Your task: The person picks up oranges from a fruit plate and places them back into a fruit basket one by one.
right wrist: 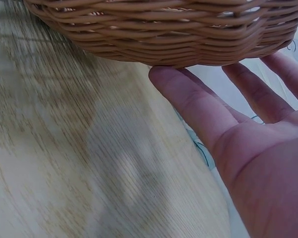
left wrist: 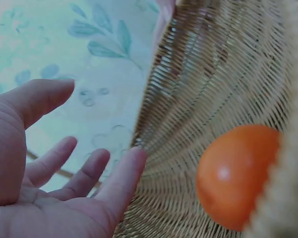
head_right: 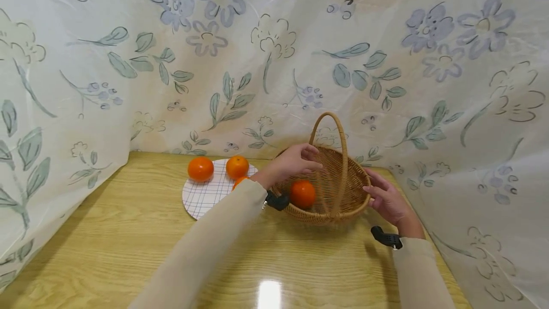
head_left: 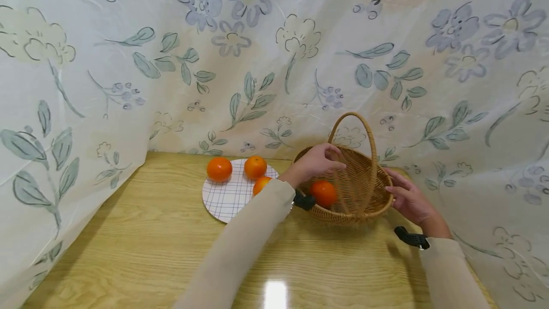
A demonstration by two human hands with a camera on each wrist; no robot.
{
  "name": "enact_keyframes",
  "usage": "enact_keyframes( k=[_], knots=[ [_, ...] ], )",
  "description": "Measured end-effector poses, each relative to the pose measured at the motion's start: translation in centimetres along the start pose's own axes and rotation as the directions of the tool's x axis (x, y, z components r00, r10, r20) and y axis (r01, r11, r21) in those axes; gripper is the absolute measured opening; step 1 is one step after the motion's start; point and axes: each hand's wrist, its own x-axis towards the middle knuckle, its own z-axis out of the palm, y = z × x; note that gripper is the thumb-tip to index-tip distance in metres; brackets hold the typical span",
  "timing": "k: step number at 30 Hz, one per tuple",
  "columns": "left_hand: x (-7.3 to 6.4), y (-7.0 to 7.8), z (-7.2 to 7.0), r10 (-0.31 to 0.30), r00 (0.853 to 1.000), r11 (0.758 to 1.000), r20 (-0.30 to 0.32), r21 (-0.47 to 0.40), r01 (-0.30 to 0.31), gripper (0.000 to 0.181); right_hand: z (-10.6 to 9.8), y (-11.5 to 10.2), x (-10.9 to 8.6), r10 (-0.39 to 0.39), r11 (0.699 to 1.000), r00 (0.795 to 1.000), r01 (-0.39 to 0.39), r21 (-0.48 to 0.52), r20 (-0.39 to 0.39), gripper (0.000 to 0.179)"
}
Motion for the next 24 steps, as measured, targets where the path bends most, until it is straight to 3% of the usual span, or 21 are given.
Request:
enact_keyframes(
  k=[7,11,16,24],
  knots=[
    [-2.7,-0.7,-2.2,0.127,0.985,0.991,-0.113,0.066,-0.12,0.038,0.0,0.1,-0.1,0.005,1.0,1.0,-0.005,0.017,0.002,0.062],
    [-4.3,-1.6,-3.4,0.172,0.97,0.985,-0.169,0.029,-0.17,0.036,0.2,0.0,-0.4,0.009,1.0,1.0,-0.009,0.016,-0.01,0.062],
    [-6.4,-2.8,-4.6,0.196,0.949,0.98,-0.247,0.007,-0.201,0.035,0.9,-0.2,-1.0,0.021,1.0,1.0,-0.021,0.005,-0.021,0.063],
    [-9.1,-4.7,-5.8,0.194,0.93,0.979,-0.311,0.001,-0.204,0.031,2.0,-0.5,-1.9,0.016,1.0,1.0,-0.015,0.015,-0.026,0.064]
  ],
)
